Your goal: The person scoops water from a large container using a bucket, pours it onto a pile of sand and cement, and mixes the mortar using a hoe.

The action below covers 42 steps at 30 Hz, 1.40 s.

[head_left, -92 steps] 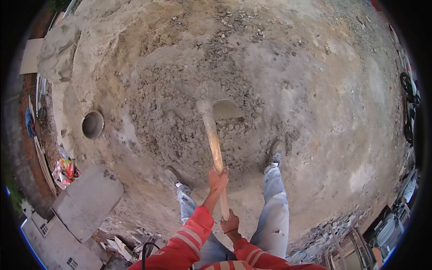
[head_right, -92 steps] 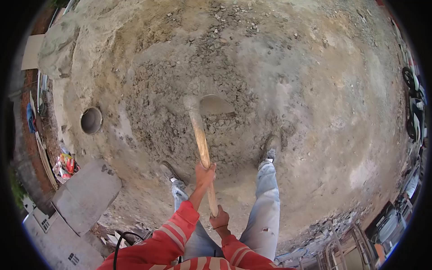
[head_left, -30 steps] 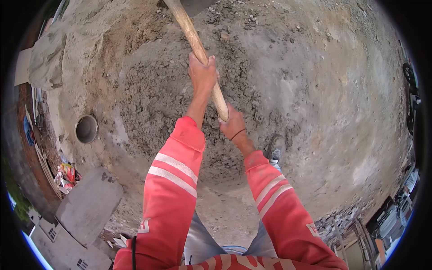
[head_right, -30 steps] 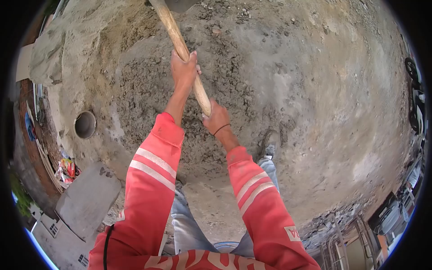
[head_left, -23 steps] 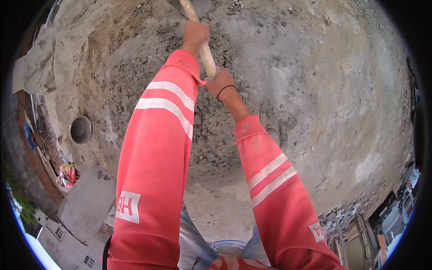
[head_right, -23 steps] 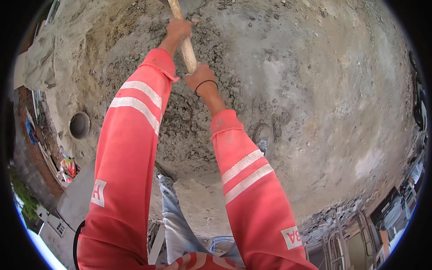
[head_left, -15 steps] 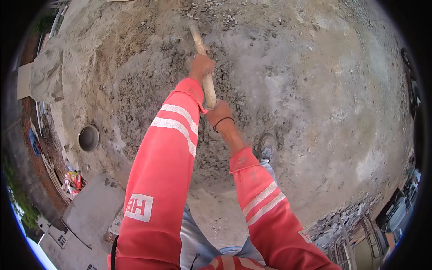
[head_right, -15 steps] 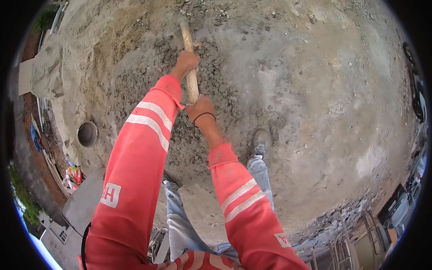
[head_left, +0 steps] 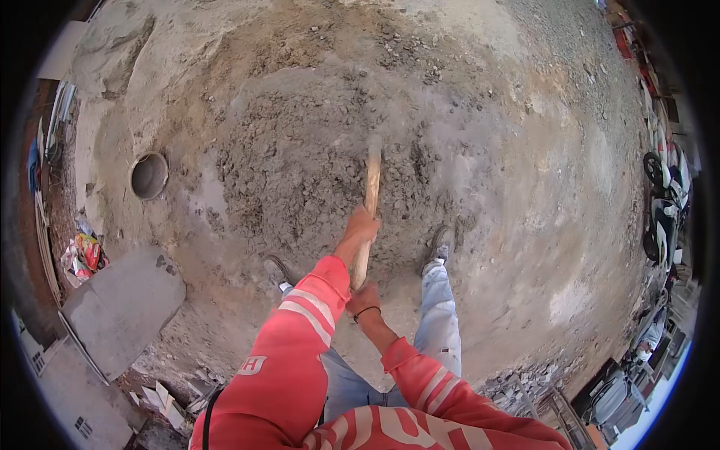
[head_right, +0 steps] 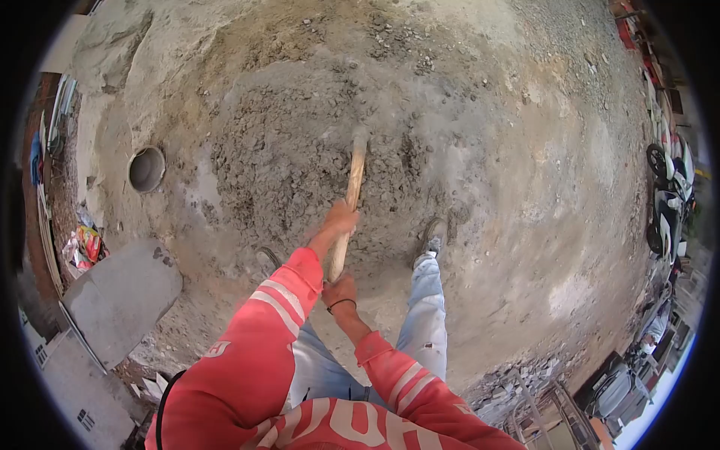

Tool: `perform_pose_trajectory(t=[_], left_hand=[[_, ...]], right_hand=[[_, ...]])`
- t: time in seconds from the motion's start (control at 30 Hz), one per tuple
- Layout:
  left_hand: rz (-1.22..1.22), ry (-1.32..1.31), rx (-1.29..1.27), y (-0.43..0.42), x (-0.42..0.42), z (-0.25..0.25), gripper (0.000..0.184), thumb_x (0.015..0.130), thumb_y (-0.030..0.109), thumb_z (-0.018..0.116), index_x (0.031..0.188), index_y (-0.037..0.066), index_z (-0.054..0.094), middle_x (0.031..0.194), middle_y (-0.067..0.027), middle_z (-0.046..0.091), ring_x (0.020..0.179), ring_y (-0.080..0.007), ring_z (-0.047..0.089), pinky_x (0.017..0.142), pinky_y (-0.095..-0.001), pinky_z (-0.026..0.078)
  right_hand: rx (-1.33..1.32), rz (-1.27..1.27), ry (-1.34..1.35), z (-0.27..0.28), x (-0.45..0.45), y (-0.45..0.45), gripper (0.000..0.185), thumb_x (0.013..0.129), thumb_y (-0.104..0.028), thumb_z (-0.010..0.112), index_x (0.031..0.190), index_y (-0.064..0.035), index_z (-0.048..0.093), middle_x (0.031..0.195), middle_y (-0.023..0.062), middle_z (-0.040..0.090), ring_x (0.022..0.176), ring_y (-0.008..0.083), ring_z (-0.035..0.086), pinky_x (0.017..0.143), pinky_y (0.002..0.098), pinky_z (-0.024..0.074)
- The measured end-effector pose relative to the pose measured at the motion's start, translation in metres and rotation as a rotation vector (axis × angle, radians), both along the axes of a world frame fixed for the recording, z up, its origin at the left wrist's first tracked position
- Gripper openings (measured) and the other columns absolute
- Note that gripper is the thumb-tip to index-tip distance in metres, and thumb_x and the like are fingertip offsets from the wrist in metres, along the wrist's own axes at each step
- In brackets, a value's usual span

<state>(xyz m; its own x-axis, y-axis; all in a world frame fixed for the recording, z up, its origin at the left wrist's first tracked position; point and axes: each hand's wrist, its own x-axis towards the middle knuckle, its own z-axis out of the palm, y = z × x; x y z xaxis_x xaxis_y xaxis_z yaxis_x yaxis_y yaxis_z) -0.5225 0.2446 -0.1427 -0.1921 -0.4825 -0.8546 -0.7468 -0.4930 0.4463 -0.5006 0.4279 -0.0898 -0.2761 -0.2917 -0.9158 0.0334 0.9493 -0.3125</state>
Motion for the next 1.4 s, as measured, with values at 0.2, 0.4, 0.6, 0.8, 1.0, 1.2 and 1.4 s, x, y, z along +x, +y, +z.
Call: perform_pose_trajectory(t=[0.2,0.4,0.6,0.8,1.0,1.2,1.4], left_hand=[[0.155,0.050,-0.067,0.157,0.166,0.046,0.052,0.081,0.015,0.068,0.125,-0.001,0.045,0.084,-0.0199,0.065,0.071,-0.0352,0.068,0.067,-0.0455,0.054],[0.126,0.022,-0.204,0.181,0.195,0.071,0.053,0.079,0.012,0.069,0.124,-0.002,0.044,0.088,-0.0219,0.064,0.082,-0.0408,0.066,0.075,-0.0476,0.052],[0.614,0.407,-0.019,0.051,0.032,0.063,0.028,0.089,0.006,0.065,0.109,0.001,0.046,0.065,-0.0035,0.055,0.047,-0.0129,0.057,0.040,-0.0301,0.046],[0.371,0.276,-0.517,-0.117,-0.198,-0.082,0.027,0.091,0.014,0.063,0.107,-0.005,0.050,0.068,-0.0094,0.058,0.049,-0.0184,0.058,0.044,-0.0351,0.047],[0.032,-0.054,-0.351,-0.132,-0.271,-0.178,0.029,0.083,0.019,0.064,0.086,-0.009,0.065,0.068,-0.0177,0.068,0.066,-0.0297,0.071,0.065,-0.0391,0.057],[-0.199,-0.175,-0.363,-0.088,-0.269,-0.169,0.033,0.078,0.020,0.063,0.084,-0.012,0.068,0.067,-0.0200,0.069,0.073,-0.0336,0.072,0.073,-0.0391,0.058],[-0.051,-0.188,-0.068,-0.009,-0.192,-0.133,0.033,0.080,0.016,0.063,0.095,-0.013,0.063,0.075,-0.0232,0.070,0.075,-0.0330,0.073,0.071,-0.0401,0.058]], right_hand=[[-0.134,0.092,0.175,0.085,0.154,0.131,0.043,0.074,-0.011,0.072,0.114,-0.0028,0.057,0.090,0.0263,0.068,0.091,0.0448,0.066,0.076,0.0494,0.0533],[-0.192,0.096,0.168,0.070,0.181,0.183,0.045,0.074,-0.011,0.071,0.117,-0.0031,0.057,0.091,0.0251,0.068,0.090,0.0436,0.067,0.074,0.0485,0.0538],[-0.408,0.098,0.274,-0.010,0.022,0.094,0.036,0.072,-0.008,0.073,0.104,-0.0030,0.058,0.079,0.0245,0.066,0.080,0.0450,0.066,0.067,0.0485,0.0531],[-0.683,0.104,0.288,-0.119,-0.215,-0.085,0.044,0.073,-0.005,0.072,0.115,0.0000,0.058,0.096,0.0277,0.067,0.095,0.0454,0.064,0.080,0.0487,0.0517],[-0.475,-0.019,0.110,-0.166,-0.273,-0.108,0.038,0.077,-0.013,0.071,0.111,0.0012,0.059,0.102,0.0262,0.068,0.098,0.0432,0.065,0.084,0.0465,0.0515],[-0.384,-0.159,0.074,-0.133,-0.246,-0.066,0.040,0.077,-0.015,0.073,0.109,0.0034,0.059,0.102,0.0289,0.066,0.099,0.0434,0.065,0.085,0.0470,0.0513],[-0.157,0.046,0.169,-0.075,-0.184,-0.002,0.040,0.075,-0.017,0.076,0.103,0.0055,0.060,0.098,0.0303,0.067,0.097,0.0454,0.065,0.084,0.0479,0.0518]])
